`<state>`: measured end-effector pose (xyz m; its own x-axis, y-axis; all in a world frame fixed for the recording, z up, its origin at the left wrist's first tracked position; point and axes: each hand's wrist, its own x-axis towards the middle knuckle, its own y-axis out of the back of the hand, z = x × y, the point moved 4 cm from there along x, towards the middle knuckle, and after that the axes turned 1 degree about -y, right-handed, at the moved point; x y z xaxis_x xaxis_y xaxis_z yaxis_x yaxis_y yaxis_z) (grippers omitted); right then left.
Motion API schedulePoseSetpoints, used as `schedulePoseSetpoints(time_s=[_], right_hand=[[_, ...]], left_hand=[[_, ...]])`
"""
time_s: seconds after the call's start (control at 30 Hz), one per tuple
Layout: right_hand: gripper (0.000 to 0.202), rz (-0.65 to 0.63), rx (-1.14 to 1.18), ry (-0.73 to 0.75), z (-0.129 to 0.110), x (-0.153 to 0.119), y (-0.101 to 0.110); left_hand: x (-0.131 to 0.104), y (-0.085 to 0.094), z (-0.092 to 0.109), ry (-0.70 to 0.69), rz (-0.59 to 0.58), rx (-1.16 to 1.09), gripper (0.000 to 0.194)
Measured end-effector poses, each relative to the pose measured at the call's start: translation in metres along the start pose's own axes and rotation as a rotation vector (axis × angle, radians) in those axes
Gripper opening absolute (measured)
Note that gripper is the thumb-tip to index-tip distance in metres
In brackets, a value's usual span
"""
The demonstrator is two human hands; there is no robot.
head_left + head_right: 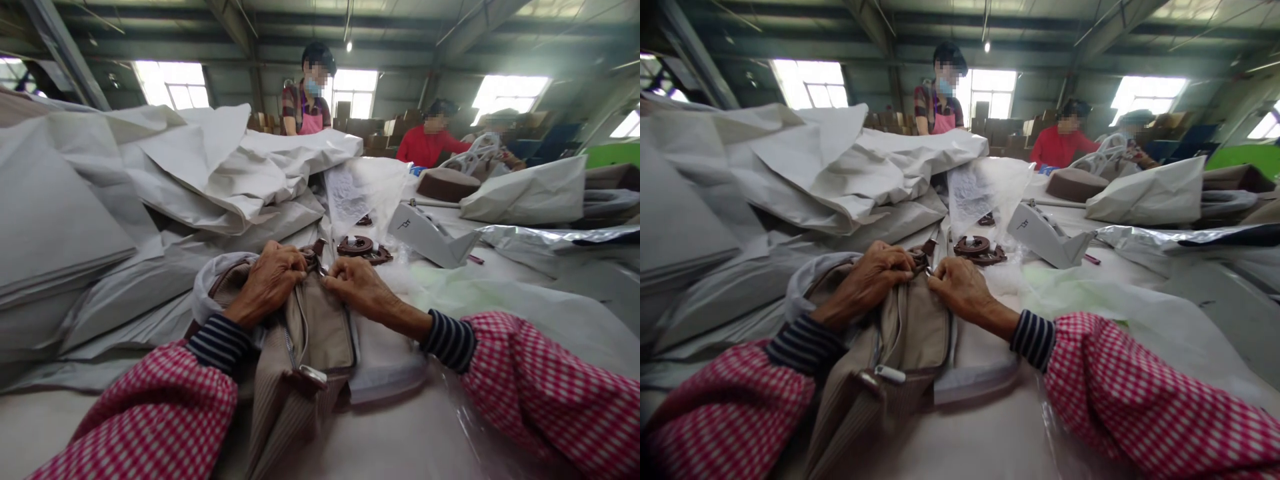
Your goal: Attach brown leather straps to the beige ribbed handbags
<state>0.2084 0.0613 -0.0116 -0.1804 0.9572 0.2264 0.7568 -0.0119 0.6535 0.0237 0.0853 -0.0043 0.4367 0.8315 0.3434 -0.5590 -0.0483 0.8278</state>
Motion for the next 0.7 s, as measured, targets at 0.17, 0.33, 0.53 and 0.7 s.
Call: schedulePoseSetpoints(time_s=[0.17, 0.33, 0.53, 0.7], right_hand=[[0.013, 0.058, -0.070, 0.020, -0.0042, -0.0027, 0.0003], [0.012, 0.049, -0.072, 0.047, -0.0034, -0.0033, -0.0020], [0.013, 0.042, -0.125, 0.093, -0.0063, -0.0050, -0.0054], [0.012, 0.066, -0.187, 0.062, -0.0094, -0.0046, -0.0081]], left_hand=[[0.0031, 0.0013, -0.0048, 0.050, 0.002, -0.019, 0.017], [0.0028, 0.0012, -0.0038, 0.086, 0.021, 0.002, 0.018], [0.0025, 0.0007, 0.0003, 0.102, 0.030, 0.025, 0.020], [0.0024, 0.0001, 0.0011, 0.108, 0.022, 0.026, 0.018]])
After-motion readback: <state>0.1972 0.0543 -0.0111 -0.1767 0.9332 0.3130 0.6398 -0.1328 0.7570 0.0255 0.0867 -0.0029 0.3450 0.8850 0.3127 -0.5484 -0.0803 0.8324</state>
